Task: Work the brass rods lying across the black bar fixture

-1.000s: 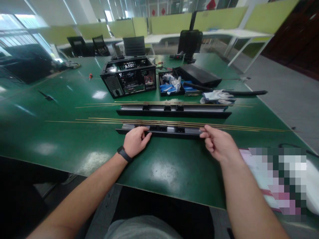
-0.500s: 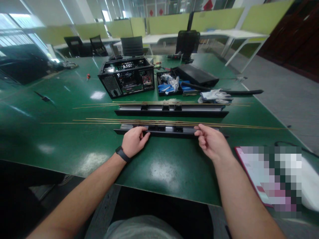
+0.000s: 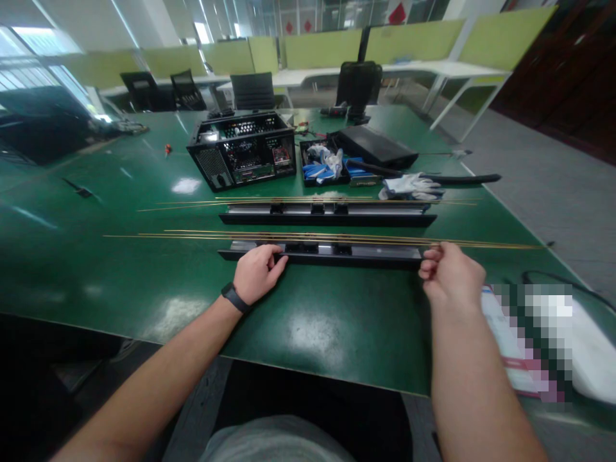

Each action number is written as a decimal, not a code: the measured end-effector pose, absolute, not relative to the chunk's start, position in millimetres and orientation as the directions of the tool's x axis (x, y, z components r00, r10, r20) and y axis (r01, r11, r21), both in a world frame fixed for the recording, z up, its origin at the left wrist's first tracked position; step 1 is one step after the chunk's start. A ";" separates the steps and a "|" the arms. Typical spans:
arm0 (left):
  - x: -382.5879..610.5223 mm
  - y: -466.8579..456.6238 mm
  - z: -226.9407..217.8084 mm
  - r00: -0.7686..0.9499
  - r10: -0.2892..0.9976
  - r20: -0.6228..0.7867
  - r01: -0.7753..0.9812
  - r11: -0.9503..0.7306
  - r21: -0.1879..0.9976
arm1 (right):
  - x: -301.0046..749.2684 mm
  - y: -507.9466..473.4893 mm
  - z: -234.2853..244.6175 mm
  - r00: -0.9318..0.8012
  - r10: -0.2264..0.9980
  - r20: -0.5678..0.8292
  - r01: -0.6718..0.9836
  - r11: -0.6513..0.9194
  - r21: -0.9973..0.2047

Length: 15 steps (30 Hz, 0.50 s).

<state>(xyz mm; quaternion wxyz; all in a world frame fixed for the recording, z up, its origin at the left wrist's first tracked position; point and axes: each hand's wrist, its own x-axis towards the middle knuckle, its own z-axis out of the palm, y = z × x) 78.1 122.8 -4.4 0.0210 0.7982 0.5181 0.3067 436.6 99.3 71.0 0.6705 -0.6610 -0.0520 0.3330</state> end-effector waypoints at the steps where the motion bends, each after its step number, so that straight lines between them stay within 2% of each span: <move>1: 78.1 122.7 -4.3 0.275 0.839 0.470 0.814 -0.463 0.351 | 436.9 99.2 70.9 0.777 0.511 -0.368 -0.376 -0.092 -0.922; 15: 77.6 122.9 -4.1 0.271 0.842 0.466 0.812 -0.460 0.358 | 443.7 101.0 62.7 0.780 0.526 -0.340 -0.345 -0.093 -0.934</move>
